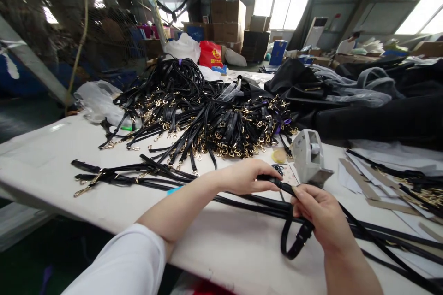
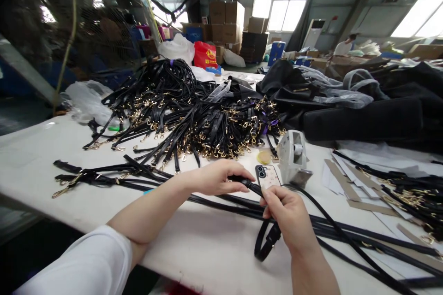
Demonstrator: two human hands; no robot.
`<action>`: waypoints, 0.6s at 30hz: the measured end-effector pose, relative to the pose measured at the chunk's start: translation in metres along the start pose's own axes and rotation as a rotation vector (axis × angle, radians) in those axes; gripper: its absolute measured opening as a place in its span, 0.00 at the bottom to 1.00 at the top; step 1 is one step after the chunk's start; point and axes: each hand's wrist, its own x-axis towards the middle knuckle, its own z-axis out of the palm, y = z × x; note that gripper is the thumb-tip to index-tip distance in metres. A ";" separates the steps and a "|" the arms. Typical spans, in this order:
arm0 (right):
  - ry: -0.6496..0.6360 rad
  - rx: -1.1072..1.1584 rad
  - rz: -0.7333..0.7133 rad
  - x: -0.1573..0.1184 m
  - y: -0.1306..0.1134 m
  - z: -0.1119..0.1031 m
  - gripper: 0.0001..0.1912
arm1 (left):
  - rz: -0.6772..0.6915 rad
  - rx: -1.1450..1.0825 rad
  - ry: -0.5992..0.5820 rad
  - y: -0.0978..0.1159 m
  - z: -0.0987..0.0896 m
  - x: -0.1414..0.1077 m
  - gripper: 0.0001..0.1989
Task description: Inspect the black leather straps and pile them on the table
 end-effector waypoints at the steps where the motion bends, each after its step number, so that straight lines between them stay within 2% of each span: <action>1: -0.001 0.012 0.003 0.001 0.000 0.000 0.26 | 0.001 0.011 -0.005 -0.001 -0.002 0.000 0.16; 4: -0.016 0.040 0.019 0.003 -0.002 0.001 0.26 | 0.000 0.014 -0.059 0.000 -0.002 0.001 0.14; 8: -0.072 0.058 0.058 0.002 -0.005 0.001 0.25 | -0.022 -0.052 -0.130 0.003 0.006 0.004 0.13; 14: -0.064 0.099 0.042 0.001 -0.006 0.003 0.25 | -0.012 -0.147 -0.022 0.004 0.017 0.006 0.14; 18: -0.065 0.101 0.043 0.001 -0.005 0.001 0.24 | 0.007 -0.135 -0.033 0.003 0.016 0.005 0.13</action>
